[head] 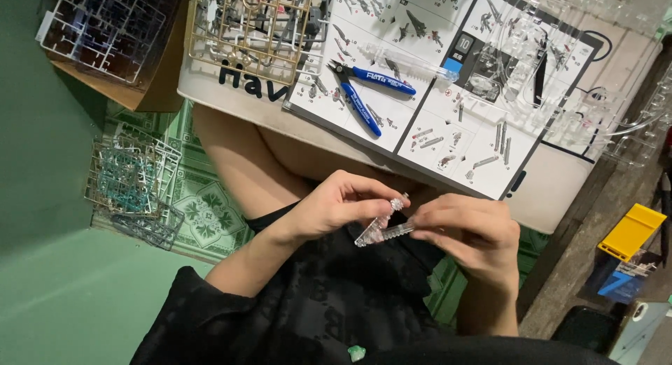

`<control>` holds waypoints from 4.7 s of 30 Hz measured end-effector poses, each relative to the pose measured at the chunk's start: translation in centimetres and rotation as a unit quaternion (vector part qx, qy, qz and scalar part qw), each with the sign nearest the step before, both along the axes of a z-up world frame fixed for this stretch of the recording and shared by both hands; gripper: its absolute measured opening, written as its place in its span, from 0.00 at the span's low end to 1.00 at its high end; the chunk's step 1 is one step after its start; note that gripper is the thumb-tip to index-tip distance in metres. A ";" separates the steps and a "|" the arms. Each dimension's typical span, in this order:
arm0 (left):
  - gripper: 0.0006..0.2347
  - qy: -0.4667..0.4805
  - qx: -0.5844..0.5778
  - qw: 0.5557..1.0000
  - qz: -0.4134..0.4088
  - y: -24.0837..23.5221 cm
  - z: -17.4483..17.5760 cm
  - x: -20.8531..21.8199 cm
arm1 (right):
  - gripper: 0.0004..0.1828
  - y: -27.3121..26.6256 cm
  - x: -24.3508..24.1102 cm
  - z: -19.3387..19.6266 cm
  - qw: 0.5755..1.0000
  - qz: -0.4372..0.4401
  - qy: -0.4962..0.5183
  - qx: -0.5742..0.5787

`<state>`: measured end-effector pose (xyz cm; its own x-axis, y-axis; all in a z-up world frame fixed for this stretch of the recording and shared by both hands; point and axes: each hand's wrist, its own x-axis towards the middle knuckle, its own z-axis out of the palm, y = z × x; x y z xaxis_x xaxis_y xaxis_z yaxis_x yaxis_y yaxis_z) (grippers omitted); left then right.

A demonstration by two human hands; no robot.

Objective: The person assembles small transparent plastic parts by hand, snapping them together in sequence while referencing an instruction manual. They handle multiple small components and align them to form a longer assembled piece.

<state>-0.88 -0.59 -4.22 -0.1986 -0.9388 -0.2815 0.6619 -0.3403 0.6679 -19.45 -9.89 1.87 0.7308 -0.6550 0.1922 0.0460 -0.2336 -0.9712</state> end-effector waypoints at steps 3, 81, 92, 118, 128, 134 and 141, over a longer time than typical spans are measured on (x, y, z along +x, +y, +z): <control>0.08 0.014 0.001 1.000 -0.025 0.2 1.1 0.2 | 0.07 -0.7 -0.6 -1.1 0.998 0.026 0.023 -0.049; 0.08 -0.202 -0.225 0.947 0.108 1.2 4.0 0.6 | 0.12 6.0 -0.6 -0.8 0.937 -0.215 0.156 -0.229; 0.11 -0.375 -0.369 0.847 0.076 0.0 7.3 2.7 | 0.17 3.6 -0.4 2.8 0.980 -0.118 0.070 -0.144; 0.09 -0.405 -0.404 0.816 0.081 0.6 8.4 1.3 | 0.10 3.8 0.1 3.2 0.969 -0.069 0.059 -0.228; 0.10 -0.422 -0.412 0.804 0.076 1.1 9.0 1.5 | 0.07 3.9 0.2 2.7 0.955 -0.070 0.001 -0.288; 0.06 -0.580 -0.507 0.637 0.029 0.3 9.7 2.2 | 0.08 4.4 0.0 3.1 0.970 -0.068 -0.002 -0.235; 0.04 -0.621 -0.545 0.563 0.008 -0.2 10.6 2.6 | 0.08 4.6 -0.2 4.4 0.968 -0.045 0.077 -0.235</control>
